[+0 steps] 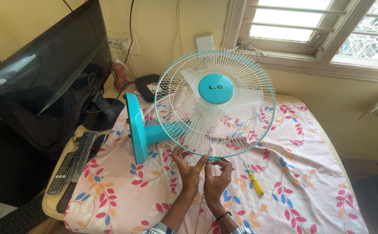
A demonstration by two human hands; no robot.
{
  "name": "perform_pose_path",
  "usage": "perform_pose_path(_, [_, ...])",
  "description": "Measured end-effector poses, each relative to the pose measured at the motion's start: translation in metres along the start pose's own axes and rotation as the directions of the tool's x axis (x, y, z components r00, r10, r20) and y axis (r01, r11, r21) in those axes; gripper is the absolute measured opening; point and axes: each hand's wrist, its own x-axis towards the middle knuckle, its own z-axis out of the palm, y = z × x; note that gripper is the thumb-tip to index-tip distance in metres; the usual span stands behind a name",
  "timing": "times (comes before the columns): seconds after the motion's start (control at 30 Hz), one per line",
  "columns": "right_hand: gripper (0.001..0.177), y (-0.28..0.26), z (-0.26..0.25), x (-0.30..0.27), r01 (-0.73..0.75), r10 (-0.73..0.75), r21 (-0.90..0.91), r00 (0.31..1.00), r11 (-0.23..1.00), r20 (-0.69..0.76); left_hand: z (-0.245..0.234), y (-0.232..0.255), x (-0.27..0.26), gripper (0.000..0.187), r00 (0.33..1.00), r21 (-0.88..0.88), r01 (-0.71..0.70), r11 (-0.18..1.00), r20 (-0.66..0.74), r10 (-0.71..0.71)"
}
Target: The person assembles a small electric fan on a table. They attach the rear housing to the fan base, then fit the front wire cage and secure it with a plastic ring. A yellow screwdriver is used to tighten the ring. The fan remains on the table at the end.
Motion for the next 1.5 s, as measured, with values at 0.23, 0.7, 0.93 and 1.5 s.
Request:
perform_pose_path(0.23, [0.027, 0.018, -0.007, 0.004, -0.121, 0.124, 0.096, 0.992, 0.988, -0.024, 0.019, 0.0, -0.017, 0.086, 0.995, 0.154, -0.075, 0.985, -0.053, 0.084])
perform_pose_path(0.7, [0.028, 0.017, -0.013, 0.011, -0.189, 0.188, 0.355, 0.982, 0.915, 0.038, 0.025, 0.002, -0.019, 0.087, 0.996, 0.199, -0.042, 0.979, -0.064, 0.056])
perform_pose_path(0.93, [0.023, 0.017, -0.013, 0.012, -0.129, 0.13, 0.276, 0.991, 0.953, 0.015, 0.024, 0.004, -0.018, 0.087, 0.998, 0.184, -0.014, 0.983, -0.06, 0.025])
perform_pose_path(1.5, [0.031, 0.011, -0.01, 0.025, 0.133, -0.144, -0.167, 0.988, 0.977, -0.05, -0.01, -0.005, 0.0, 0.036, 1.0, -0.061, 0.0, 0.998, 0.019, 0.002])
